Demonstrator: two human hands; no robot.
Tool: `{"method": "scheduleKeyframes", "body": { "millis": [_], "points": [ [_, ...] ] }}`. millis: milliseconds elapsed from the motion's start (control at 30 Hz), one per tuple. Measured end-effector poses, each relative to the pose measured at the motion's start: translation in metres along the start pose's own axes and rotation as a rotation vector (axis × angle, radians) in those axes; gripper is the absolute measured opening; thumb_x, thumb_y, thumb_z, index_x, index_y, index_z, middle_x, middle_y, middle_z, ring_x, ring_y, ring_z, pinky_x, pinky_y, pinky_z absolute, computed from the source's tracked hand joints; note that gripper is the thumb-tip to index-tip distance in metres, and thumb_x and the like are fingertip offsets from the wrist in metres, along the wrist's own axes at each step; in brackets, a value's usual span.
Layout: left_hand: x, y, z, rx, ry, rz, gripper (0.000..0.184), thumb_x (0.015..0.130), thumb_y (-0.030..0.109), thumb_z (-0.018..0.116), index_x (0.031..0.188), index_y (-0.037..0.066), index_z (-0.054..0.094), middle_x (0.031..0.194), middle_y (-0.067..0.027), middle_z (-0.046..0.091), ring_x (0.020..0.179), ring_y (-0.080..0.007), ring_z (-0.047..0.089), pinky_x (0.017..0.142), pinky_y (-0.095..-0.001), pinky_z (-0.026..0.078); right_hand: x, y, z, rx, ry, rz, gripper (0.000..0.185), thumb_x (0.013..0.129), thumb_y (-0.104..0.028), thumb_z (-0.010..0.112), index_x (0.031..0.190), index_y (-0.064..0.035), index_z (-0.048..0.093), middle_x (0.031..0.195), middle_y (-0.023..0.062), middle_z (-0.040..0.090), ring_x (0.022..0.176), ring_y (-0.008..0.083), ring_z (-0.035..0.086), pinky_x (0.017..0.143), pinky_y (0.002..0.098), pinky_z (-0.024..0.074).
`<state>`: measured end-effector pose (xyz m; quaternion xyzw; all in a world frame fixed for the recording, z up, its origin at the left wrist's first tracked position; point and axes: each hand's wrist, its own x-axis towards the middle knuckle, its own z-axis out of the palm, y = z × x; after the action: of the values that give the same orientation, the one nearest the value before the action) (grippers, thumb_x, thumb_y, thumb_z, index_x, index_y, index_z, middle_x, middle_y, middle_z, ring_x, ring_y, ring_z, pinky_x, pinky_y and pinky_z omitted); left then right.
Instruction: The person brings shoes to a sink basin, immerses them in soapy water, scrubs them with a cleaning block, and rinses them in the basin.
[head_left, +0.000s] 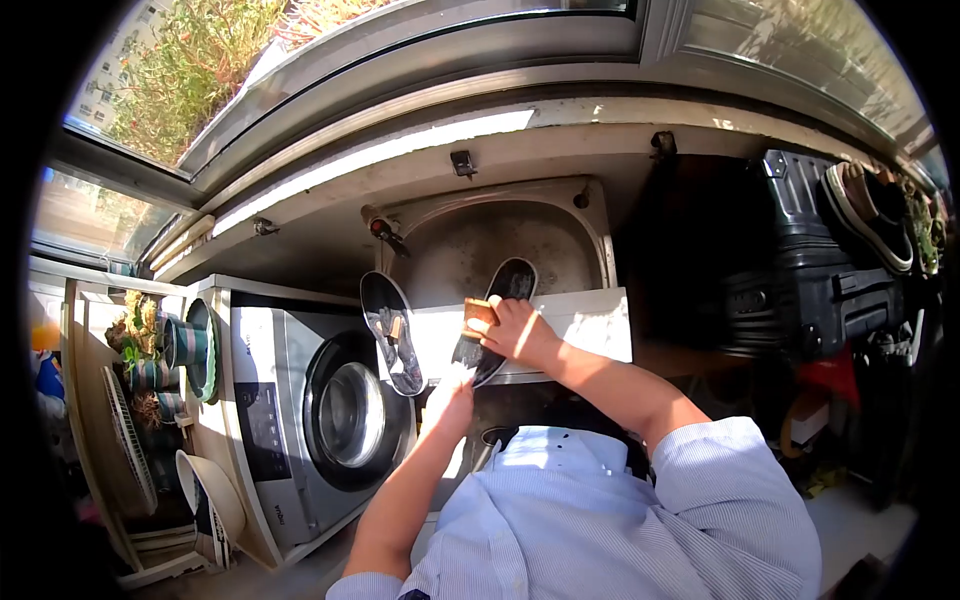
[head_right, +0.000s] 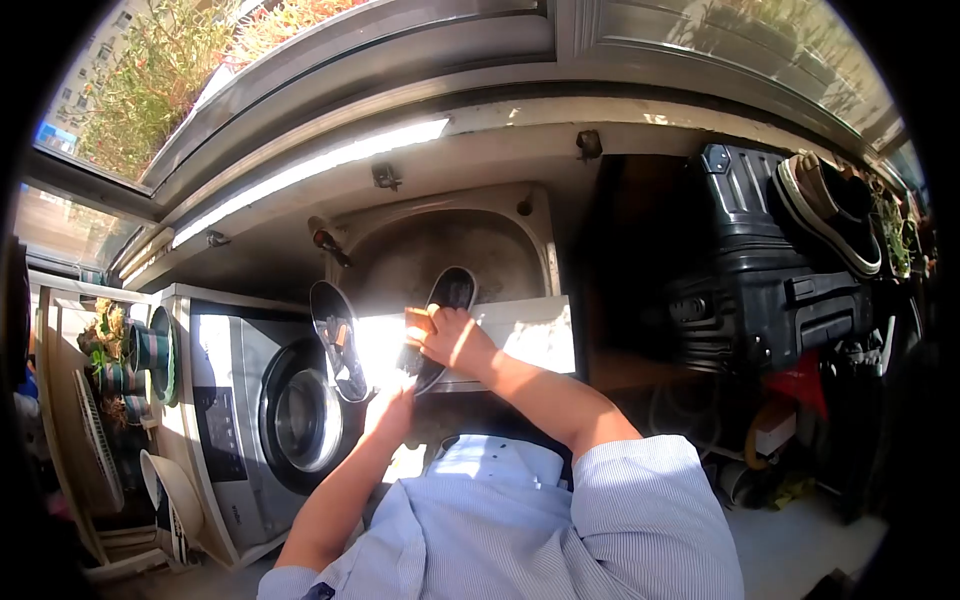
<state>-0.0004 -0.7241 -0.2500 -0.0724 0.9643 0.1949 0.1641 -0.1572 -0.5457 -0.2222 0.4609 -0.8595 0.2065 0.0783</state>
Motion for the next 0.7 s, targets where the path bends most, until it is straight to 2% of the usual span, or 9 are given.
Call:
{"method": "scheduleKeyframes", "body": {
  "millis": [67,100,167,300,400,533,600,633,700],
  "points": [
    [-0.004,0.006,-0.001,-0.016,0.062,-0.027,0.021,0.088,0.013,0.05,0.106,0.01,0.061,0.092,-0.0129,0.059,0.088,-0.0276,0.059,0.076,-0.0342,0.05,0.016,0.036,0.01,-0.174,0.055,0.267,0.04,0.086,-0.036,0.056,0.124,-0.0227,0.057,0.11,0.0138,0.054,0.097,0.0278,0.055,0.081,0.0396,0.0454],
    [-0.007,0.003,-0.006,0.523,0.019,0.236,0.02,0.088,0.013,0.05,0.104,0.01,0.061,0.094,-0.0126,0.059,0.089,-0.0274,0.06,0.077,-0.0346,0.05,0.024,0.048,0.024,-0.217,0.033,0.382,0.041,0.085,-0.039,0.059,0.123,-0.0235,0.058,0.112,0.014,0.053,0.099,0.0283,0.054,0.084,0.0405,0.0447],
    [-0.002,0.054,-0.047,-0.21,-0.116,-0.43,0.02,0.09,0.016,0.048,0.103,0.008,0.062,0.093,-0.0138,0.06,0.088,-0.0295,0.061,0.078,-0.0378,0.05,0.028,0.027,0.005,-0.142,-0.019,0.323,0.042,0.084,-0.037,0.06,0.123,-0.0227,0.057,0.11,0.0166,0.054,0.096,0.0276,0.056,0.081,0.0389,0.0455],
    [-0.003,0.001,0.002,0.123,0.201,0.193,0.024,0.096,0.025,0.046,0.098,0.005,0.06,0.082,-0.0161,0.061,0.083,-0.0338,0.061,0.076,-0.0409,0.048,-0.025,-0.044,0.026,0.164,0.132,-0.03,0.039,0.079,-0.03,0.065,0.116,-0.0202,0.061,0.104,0.0177,0.055,0.088,0.0265,0.058,0.073,0.0365,0.0467],
    [-0.003,0.02,-0.016,-0.12,0.014,-0.186,0.021,0.095,0.022,0.048,0.098,0.008,0.062,0.084,-0.0131,0.062,0.083,-0.0307,0.062,0.074,-0.04,0.048,-0.004,0.007,0.005,0.066,0.093,-0.024,0.034,0.08,-0.031,0.063,0.111,-0.0189,0.064,0.103,0.0168,0.054,0.091,0.0275,0.057,0.073,0.0376,0.0474],
    [0.002,-0.026,0.039,-0.724,0.229,-0.028,0.019,0.095,0.021,0.049,0.096,0.007,0.061,0.083,-0.0149,0.061,0.08,-0.0322,0.061,0.072,-0.0408,0.048,0.03,0.072,0.005,-0.132,-0.048,0.467,0.039,0.087,-0.039,0.056,0.123,-0.0231,0.059,0.116,0.0178,0.052,0.099,0.0299,0.053,0.086,0.0419,0.0445],
    [-0.001,-0.006,0.021,0.152,0.252,0.113,0.019,0.095,0.023,0.051,0.092,0.007,0.06,0.078,-0.0161,0.06,0.075,-0.0343,0.06,0.07,-0.0403,0.048,0.008,0.023,0.01,-0.109,0.035,0.255,0.038,0.085,-0.037,0.059,0.119,-0.0213,0.061,0.113,0.0182,0.053,0.096,0.0292,0.054,0.083,0.0418,0.0454],
    [-0.002,0.024,-0.008,-0.222,0.132,-0.207,0.018,0.094,0.023,0.051,0.097,0.008,0.061,0.082,-0.015,0.06,0.08,-0.0325,0.06,0.074,-0.0381,0.049,-0.009,-0.007,0.012,0.044,0.096,0.119,0.036,0.082,-0.033,0.061,0.115,-0.0179,0.062,0.105,0.0167,0.054,0.091,0.0286,0.056,0.077,0.0404,0.0462],
    [-0.004,0.027,-0.016,-0.138,0.074,-0.172,0.018,0.093,0.022,0.051,0.1,0.008,0.06,0.086,-0.0139,0.061,0.083,-0.0314,0.061,0.075,-0.0375,0.05,-0.019,-0.025,0.01,0.204,0.159,-0.015,0.035,0.08,-0.03,0.063,0.111,-0.0145,0.063,0.097,0.0152,0.055,0.085,0.0281,0.057,0.071,0.039,0.0469]
  ]
}}
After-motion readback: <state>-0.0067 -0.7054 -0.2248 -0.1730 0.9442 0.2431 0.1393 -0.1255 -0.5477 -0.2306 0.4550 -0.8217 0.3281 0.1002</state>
